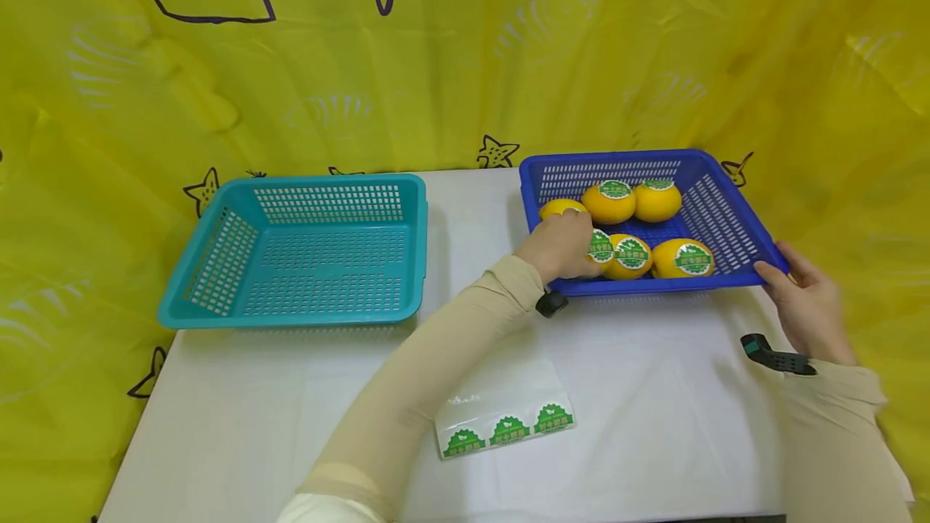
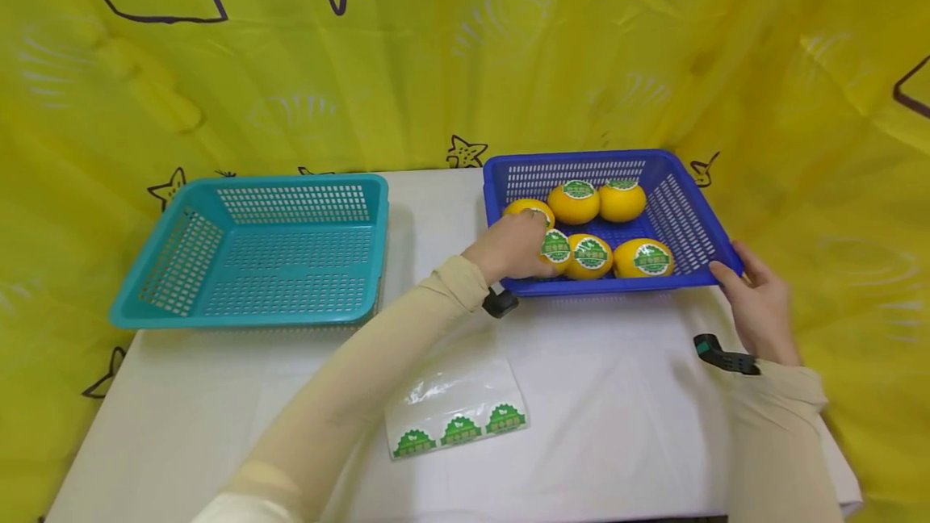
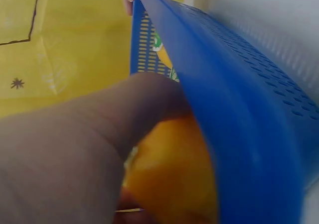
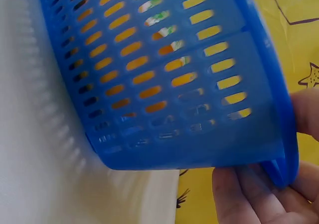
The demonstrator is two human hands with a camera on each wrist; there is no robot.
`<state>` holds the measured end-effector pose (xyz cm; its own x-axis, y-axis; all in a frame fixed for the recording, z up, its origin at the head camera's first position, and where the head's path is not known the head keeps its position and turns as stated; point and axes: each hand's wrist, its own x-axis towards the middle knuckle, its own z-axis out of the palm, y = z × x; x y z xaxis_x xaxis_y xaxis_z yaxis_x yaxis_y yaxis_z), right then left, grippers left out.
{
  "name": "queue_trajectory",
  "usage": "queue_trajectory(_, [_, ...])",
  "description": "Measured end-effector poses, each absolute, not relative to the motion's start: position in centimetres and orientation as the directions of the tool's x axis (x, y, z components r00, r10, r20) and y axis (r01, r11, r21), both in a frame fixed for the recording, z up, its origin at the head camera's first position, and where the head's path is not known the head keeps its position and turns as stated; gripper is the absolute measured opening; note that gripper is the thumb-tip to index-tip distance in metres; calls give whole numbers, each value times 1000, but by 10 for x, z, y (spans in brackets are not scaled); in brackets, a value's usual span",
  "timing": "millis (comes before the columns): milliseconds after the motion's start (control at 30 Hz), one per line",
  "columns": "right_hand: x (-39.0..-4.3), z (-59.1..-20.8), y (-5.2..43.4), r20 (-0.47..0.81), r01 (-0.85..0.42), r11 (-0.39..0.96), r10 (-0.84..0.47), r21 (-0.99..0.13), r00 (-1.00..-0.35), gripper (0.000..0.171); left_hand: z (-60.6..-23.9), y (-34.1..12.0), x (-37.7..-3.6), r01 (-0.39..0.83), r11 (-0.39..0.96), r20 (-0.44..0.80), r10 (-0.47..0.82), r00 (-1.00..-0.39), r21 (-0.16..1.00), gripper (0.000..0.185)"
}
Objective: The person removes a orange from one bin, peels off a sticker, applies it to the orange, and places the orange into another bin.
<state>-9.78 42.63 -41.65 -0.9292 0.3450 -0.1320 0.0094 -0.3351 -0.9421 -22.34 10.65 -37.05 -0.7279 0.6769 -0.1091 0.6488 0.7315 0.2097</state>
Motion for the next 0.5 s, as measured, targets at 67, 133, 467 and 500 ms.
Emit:
queue_trajectory(67, [-97,-417,427,-125,-5,-356,339,-934,-932,78,-370,111,-224,652,739,-154,674,-723,172,47])
queue_trajectory(133, [-97,-417,427,-118,-14,-366,335,-931,-935,80,-368,116,-225,657,743,-202,668,-716,128,42])
queue_trajectory(467, [-98,-419,427,-134,-6,-415,308,-910,-942,78,-363,133,-226,619,783,-414,584,-698,60,31])
queue_trajectory(500, [-98,-419,426,-134,-9,-419,311,-908,-941,78,-363,134,-226,616,786,-429,575,-697,54,31])
